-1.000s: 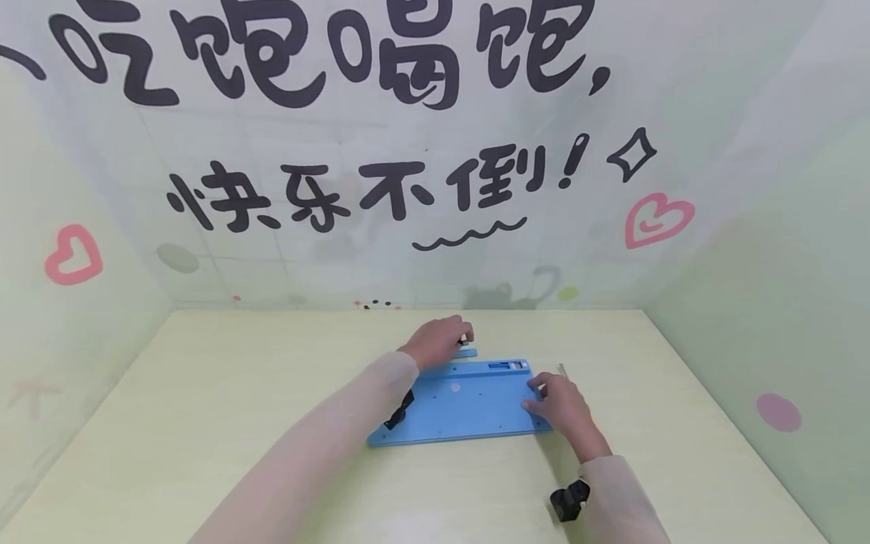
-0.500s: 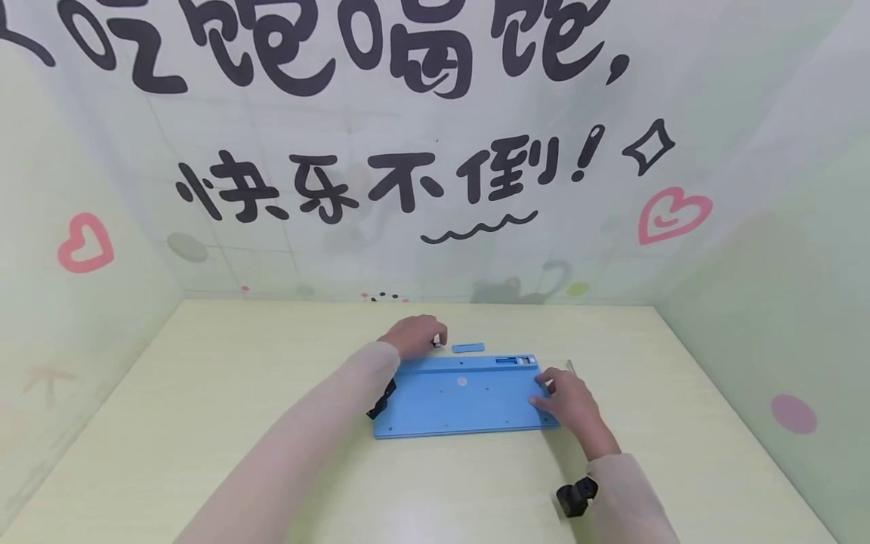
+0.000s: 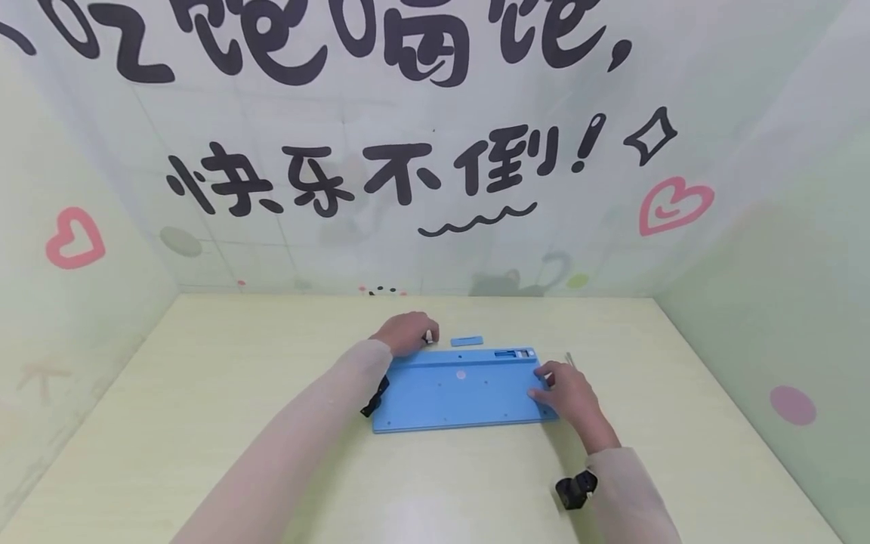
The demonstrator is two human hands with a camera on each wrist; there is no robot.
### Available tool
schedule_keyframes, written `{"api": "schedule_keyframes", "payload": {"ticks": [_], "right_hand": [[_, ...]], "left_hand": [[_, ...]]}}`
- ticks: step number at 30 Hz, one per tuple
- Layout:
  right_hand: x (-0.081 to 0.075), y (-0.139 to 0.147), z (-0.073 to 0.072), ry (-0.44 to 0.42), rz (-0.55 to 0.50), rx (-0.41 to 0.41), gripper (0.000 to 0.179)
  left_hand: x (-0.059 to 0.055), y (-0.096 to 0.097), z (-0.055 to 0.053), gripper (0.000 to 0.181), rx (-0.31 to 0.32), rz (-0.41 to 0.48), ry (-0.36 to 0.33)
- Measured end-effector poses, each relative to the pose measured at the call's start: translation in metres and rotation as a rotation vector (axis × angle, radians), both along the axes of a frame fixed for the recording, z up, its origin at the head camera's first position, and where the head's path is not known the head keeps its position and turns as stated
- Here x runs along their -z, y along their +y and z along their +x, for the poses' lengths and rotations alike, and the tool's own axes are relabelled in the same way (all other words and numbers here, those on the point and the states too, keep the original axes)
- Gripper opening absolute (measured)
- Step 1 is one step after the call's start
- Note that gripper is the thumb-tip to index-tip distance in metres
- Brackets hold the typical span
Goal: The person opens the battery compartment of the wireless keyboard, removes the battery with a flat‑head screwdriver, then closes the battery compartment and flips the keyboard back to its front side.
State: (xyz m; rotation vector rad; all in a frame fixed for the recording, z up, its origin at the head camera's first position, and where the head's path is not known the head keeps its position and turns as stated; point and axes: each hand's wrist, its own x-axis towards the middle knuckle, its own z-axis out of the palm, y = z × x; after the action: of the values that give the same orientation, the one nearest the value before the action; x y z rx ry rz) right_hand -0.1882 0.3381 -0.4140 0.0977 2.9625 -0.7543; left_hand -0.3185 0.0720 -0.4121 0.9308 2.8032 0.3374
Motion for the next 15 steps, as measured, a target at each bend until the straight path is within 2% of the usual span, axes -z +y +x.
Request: {"api": "schedule_keyframes", "payload": {"ticks": [3,15], "right_hand": [[-0.0003,-0.0008,0.0003,0.002,-0.002,0.001,0.035],[-0.0019,0.0002,0.0010,-0.009,-0.009,0.001,0.037]], "left_hand": [[0.0000,-0.0015,0.0014,0.025,-0.016,0.006,-0.032],[0.0019,-0.0019,0.0014,0.028,-0.025,0.033,-0.063]]}}
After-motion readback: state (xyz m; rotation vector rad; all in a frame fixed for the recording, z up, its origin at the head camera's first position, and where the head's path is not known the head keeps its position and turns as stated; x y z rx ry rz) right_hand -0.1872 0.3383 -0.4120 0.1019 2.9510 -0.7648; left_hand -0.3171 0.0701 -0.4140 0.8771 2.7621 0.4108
